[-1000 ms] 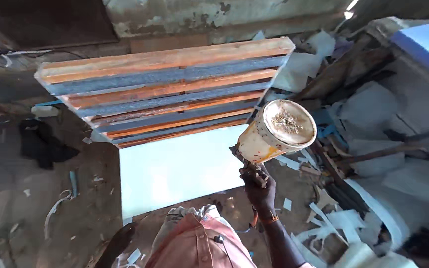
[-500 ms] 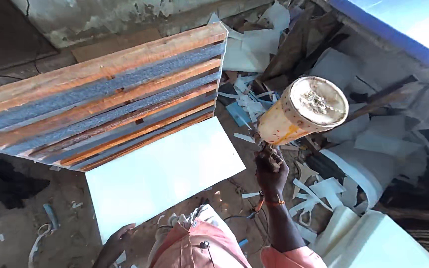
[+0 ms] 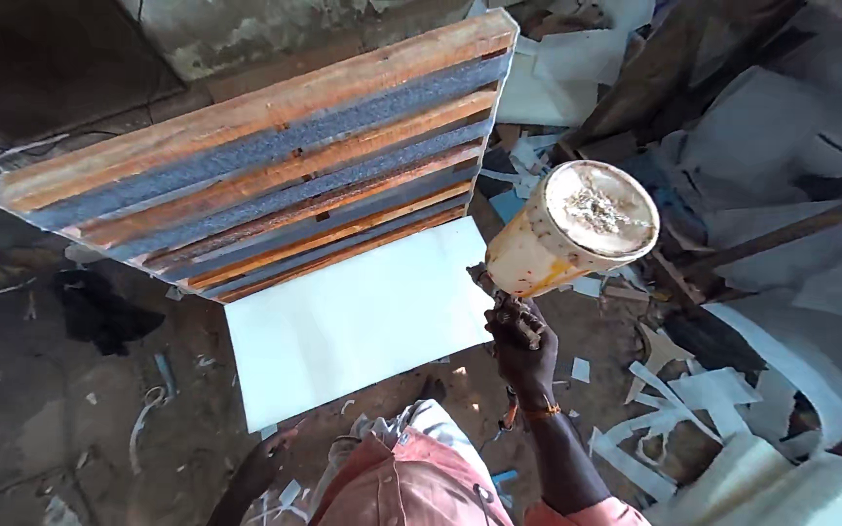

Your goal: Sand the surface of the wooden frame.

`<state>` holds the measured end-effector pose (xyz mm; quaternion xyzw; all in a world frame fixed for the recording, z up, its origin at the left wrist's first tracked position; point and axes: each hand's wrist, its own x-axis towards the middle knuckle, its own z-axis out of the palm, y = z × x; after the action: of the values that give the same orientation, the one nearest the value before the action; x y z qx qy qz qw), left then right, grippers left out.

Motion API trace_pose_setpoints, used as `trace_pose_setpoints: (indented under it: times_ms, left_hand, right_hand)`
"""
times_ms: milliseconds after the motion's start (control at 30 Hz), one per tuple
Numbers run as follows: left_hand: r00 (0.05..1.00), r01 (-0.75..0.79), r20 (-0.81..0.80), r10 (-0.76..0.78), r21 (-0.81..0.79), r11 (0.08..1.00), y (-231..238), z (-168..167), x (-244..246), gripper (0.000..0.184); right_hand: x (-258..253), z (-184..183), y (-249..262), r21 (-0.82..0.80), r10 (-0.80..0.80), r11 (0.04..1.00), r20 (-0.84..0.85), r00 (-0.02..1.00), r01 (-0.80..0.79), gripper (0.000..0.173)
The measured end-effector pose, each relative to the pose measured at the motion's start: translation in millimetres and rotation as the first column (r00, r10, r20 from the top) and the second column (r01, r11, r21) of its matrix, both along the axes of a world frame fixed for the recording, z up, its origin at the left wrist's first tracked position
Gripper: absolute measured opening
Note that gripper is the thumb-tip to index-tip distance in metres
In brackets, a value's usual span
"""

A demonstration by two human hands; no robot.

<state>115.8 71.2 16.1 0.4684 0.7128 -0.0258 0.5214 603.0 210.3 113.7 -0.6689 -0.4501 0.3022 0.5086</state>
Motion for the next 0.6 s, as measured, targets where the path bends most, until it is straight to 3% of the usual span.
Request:
trace_pose_setpoints:
  times_ms: [200, 433, 500, 567, 600]
  left_hand:
    - [0.996, -0.093, -0.011, 0.093, 0.036, 0.995, -55.4, -3.2, -63.4, 0.039]
    - [0.967, -0.254, -0.032, 0.253, -0.033, 0.967, -163.8, -10.4, -143.7, 0.039]
    - [0.952, -0.301, -0.086, 0.293, -0.102, 0.948, -185.4, 19.4, -142.8, 0.04]
    - [0.891, -0.453, -0.138, 0.432, -0.247, 0.857, -185.4, 68.5, -129.6, 0.041]
    - [0.886, -0.464, -0.109, 0.451, -0.234, 0.855, -195.1, 78.8, -132.7, 0.04]
  right_hand:
    - [-96.5, 6.7, -23.7, -0.004, 0.145, 0.989, -0.008, 0.989, -0.145, 0.051]
    - [-216.6, 7.2, -52.6, -0.01, 0.329, 0.943, -0.104, 0.939, -0.332, 0.049]
    - [-245.6, 8.5, -58.8, -0.022, 0.379, 0.924, -0.107, 0.919, -0.383, 0.047]
    - [-270.4, 11.2, -63.8, -0.031, 0.432, 0.899, -0.099, 0.896, -0.437, 0.047]
    - [-281.5, 12.0, -65.7, -0.029, 0.456, 0.887, -0.092, 0.885, -0.46, 0.049]
